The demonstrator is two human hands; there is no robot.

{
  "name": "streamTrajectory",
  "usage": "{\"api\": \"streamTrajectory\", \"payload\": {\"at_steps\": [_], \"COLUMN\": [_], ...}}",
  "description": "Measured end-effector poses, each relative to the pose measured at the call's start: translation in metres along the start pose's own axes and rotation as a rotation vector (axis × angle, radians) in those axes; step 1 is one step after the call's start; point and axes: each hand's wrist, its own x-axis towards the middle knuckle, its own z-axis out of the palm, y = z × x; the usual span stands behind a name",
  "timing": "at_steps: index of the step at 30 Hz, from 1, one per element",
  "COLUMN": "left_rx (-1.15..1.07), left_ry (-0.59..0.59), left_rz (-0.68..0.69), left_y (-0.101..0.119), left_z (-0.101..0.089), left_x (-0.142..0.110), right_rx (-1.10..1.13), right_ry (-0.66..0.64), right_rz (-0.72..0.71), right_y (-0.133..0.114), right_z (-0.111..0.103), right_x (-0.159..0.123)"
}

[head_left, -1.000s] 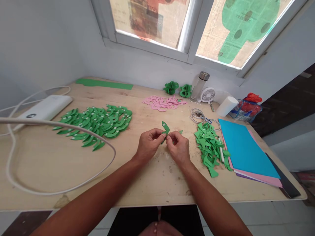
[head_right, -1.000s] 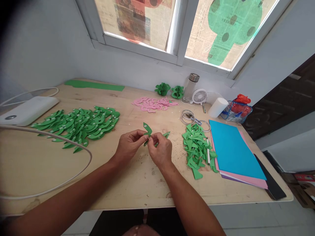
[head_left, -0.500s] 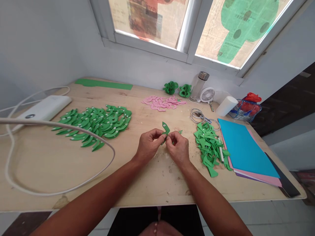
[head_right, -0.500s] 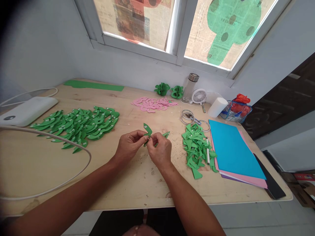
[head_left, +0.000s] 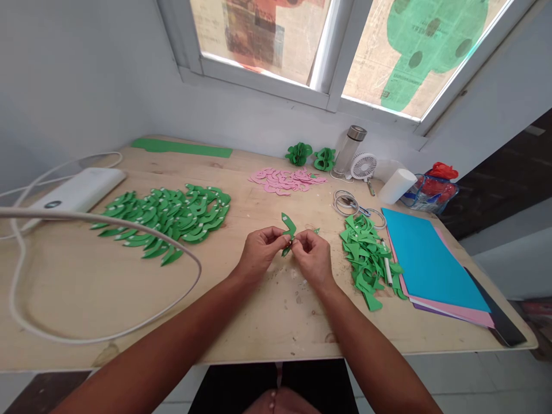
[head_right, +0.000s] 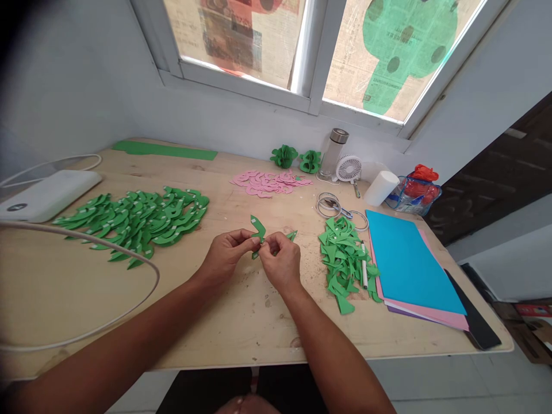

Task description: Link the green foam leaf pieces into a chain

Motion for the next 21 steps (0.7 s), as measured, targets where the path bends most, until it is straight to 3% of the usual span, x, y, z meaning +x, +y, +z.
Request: {"api": "streamTrajectory", "payload": {"at_steps": [21], "left_rx": [-0.010], "left_ry": [0.003], "left_rz": [0.002], "left_y": [-0.0008], "left_z": [-0.0010], "left_x": [0.0006], "right_rx": [0.194], "right_ry": [-0.037], "right_rz": [0.096], "right_y": [0.0054], "right_z": [0.0002], "right_x": [0.0054]}}
